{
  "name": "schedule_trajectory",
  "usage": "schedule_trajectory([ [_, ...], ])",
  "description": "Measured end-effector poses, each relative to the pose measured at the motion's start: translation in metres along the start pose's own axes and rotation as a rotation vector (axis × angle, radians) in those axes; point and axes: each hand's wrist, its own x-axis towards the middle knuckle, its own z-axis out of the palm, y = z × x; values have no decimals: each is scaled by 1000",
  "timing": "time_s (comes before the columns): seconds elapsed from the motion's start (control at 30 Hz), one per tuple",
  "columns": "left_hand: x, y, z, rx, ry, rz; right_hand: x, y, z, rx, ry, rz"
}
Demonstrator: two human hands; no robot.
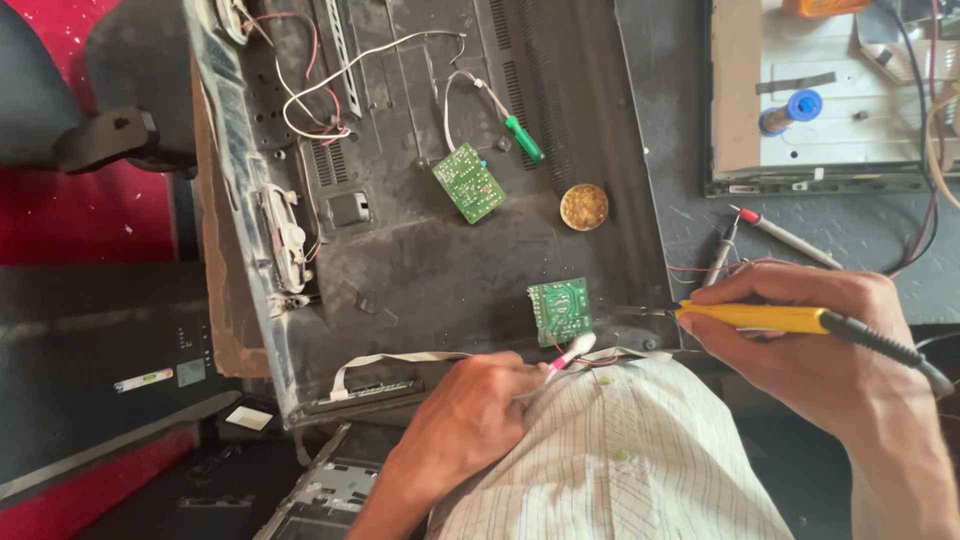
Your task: The person uses a soldering iron to apply solder to a small green circuit board while holding it steady with a toothbrush. They repeatedly heat and clean the board surface, then briefly flip it to inspect the other side before continuing.
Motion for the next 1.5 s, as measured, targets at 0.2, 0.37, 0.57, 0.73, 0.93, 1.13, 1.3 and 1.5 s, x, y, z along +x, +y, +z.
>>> schedule_trajectory([
  [0.2,4,8,-1,11,99,-129,-3,0,-4,46,66,-33],
  [0.37,0,8,-2,-14,33,-62,-5,2,-4,42,127,-81],
  [0.57,-4,3,-1,-30,278,-267,-7,0,1,107,108,-167],
  [0.73,-5,2,4,11,287,-259,-10,-5,10,74,75,-183],
  [0.93,-6,-1,8,14,303,-232,-12,-5,18,85,67,-192],
  [1.13,-5,-2,10,14,297,-241,-12,-3,22,121,61,-173],
  [1.3,-7,0,10,-1,290,-241,-13,-2,23,117,64,-169],
  [1.5,-8,3,14,-18,247,-270,-13,-4,23,108,63,-208],
])
